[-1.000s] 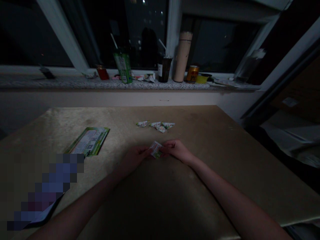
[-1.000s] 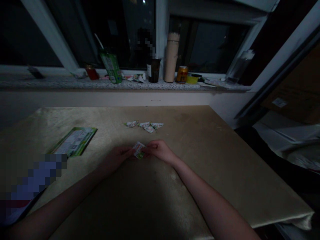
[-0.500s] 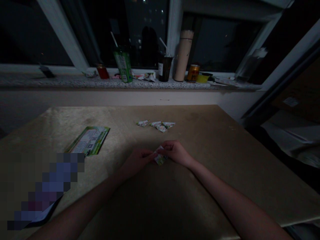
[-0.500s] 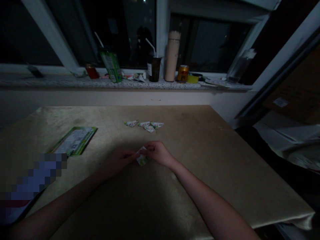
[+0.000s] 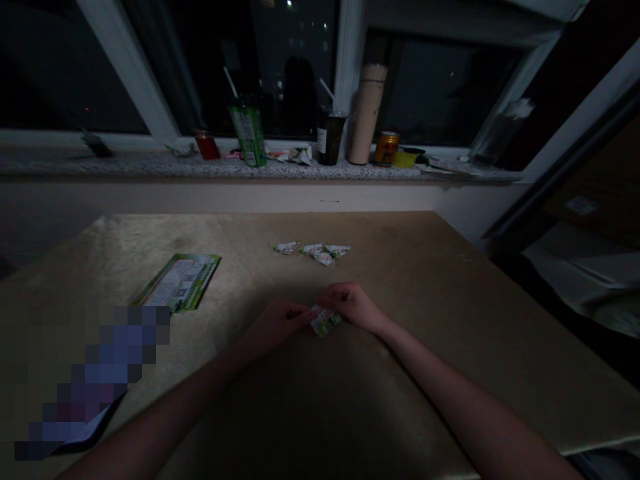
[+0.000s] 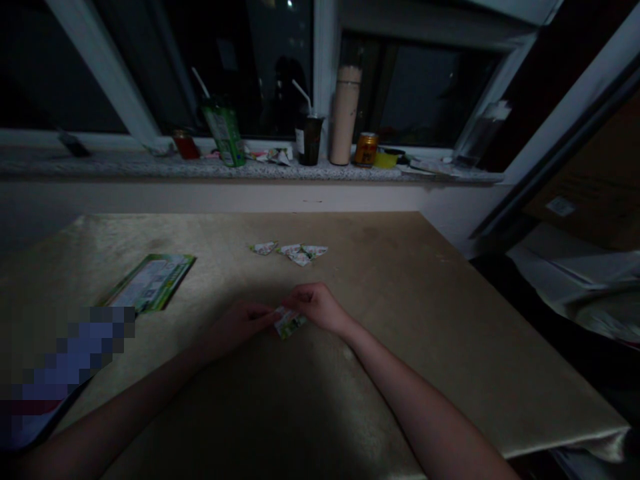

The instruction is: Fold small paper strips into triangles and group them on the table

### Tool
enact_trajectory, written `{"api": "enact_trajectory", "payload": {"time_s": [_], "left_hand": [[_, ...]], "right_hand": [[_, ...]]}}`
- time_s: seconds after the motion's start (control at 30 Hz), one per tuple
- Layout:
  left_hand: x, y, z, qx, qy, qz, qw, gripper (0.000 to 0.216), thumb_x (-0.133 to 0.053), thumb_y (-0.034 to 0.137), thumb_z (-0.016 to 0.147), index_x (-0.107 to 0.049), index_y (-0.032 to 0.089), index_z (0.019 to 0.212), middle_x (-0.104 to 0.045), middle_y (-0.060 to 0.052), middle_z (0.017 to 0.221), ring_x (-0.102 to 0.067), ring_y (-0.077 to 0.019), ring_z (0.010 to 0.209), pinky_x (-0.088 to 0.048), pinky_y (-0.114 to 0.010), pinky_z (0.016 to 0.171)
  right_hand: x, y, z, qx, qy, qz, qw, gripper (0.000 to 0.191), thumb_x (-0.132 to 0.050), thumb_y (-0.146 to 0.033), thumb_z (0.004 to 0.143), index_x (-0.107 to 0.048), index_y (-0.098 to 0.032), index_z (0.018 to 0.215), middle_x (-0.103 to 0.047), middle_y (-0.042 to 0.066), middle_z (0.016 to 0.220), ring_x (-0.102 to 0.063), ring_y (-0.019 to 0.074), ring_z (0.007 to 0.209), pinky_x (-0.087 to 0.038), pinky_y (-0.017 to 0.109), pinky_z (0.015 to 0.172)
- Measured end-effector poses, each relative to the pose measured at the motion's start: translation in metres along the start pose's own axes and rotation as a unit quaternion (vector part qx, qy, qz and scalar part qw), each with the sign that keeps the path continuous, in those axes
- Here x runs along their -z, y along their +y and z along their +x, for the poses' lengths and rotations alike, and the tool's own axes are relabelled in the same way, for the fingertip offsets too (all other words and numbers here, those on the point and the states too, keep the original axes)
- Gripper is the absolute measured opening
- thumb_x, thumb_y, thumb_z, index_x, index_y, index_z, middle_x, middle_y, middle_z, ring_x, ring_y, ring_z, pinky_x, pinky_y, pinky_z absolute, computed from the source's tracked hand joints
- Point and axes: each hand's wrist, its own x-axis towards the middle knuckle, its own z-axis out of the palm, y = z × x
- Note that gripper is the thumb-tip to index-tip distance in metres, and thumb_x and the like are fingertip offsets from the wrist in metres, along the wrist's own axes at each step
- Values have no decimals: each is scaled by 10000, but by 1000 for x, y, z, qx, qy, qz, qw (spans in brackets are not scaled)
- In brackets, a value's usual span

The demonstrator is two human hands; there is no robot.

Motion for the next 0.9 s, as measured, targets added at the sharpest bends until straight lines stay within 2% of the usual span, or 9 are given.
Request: {"api": "enact_trajectory", "payload": {"time_s": [0.17,0.4,0.53,0.77,0.9], "left_hand": [[0,-3,2,-2,6,0,1000,401,-509,507,834,-716,187,710,-638,23,630,-558,-164,595,-353,-219,549],[4,-10,3,6,-3,-17,1000,432,-465,507,862,-733,184,761,-690,1,706,-602,-193,654,-394,-235,585],[5,-9,3,10,-15,-19,1000,419,-469,503,862,-730,179,811,-697,-2,731,-610,-194,667,-401,-234,590],[5,-7,6,12,-2,1,1000,434,-471,509,849,-695,156,732,-663,0,686,-589,-183,665,-391,-236,612],[3,-5,5,18,-2,4,1000,419,-478,501,839,-687,155,727,-656,-1,677,-588,-179,661,-392,-237,615]], "right_hand": [[-2,-4,-1,-13,1,36,999,446,-650,-574,698,-557,-152,585,-487,-33,529,-409,85,499,-305,212,472],[-2,-3,-1,-24,8,72,997,382,-672,-524,696,-627,-147,659,-587,-6,602,-486,100,538,-363,219,509],[-2,0,0,-27,12,63,998,338,-691,-481,683,-647,-146,666,-609,-1,606,-514,108,543,-393,224,523],[-2,8,3,-39,14,51,998,328,-691,-467,683,-628,-150,743,-624,2,657,-552,122,578,-409,224,531],[-4,7,1,-31,14,39,999,344,-656,-489,716,-576,-157,677,-558,-21,589,-487,101,525,-365,210,489]]}}
